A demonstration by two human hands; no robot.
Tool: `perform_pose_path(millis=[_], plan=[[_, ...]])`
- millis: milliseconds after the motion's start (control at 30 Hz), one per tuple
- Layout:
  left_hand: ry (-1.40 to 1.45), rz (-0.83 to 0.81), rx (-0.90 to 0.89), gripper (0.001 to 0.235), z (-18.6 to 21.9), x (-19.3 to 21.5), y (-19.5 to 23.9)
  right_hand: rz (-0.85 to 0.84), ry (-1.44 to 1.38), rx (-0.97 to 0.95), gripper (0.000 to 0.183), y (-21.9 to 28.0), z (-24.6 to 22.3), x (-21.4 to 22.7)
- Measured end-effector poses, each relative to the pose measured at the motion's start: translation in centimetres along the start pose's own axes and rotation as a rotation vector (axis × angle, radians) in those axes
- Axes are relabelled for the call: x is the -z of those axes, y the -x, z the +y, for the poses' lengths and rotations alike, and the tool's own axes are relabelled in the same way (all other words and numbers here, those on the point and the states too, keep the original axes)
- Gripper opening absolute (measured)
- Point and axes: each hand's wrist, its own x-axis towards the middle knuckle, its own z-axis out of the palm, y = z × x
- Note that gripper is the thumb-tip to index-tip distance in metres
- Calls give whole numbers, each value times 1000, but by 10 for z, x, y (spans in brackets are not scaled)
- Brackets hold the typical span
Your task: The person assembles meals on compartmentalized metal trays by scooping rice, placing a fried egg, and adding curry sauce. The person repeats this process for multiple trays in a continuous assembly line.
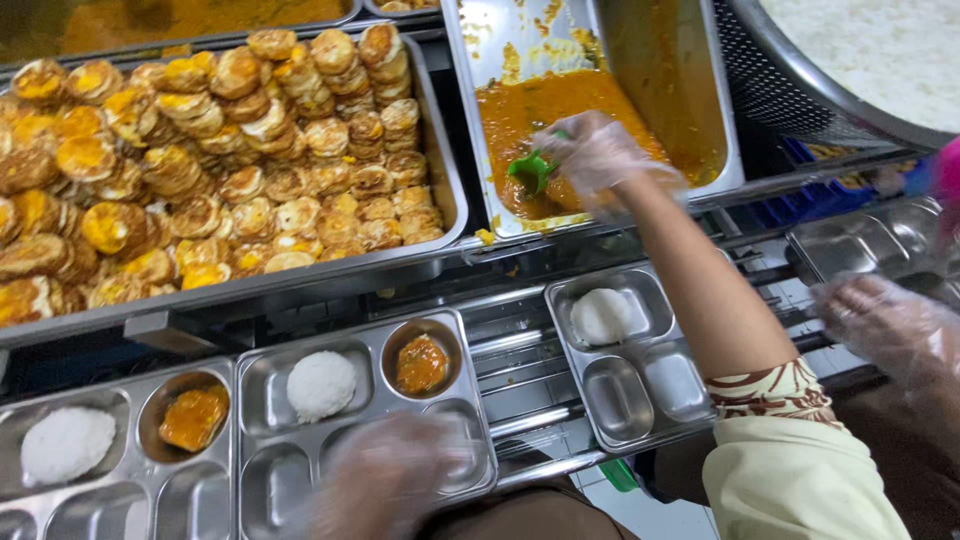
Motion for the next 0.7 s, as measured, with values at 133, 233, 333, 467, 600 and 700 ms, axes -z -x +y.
perform_pose_path(millis=[133,233,333,467,600,700], plan=[[231,-373,-141,40,48,-65,-59,23,-233,26,35,15,-16,14],[396,-280,-313,56,62,-103,-82,-7,-48,-278,36,23,-17,28],[216,-458,-360,58,65,-119,-83,106,-49,-176,38,24,-3,33],[224,-593,-185,57,69,-116,-79,146,79,61,34,7,16,25],[163,-638,-143,52,70,-94,-79,15,201,-18,33,-6,18,10],[112,-645,-105,48,65,-76,-78,57,85,-119,37,-5,14,12]])
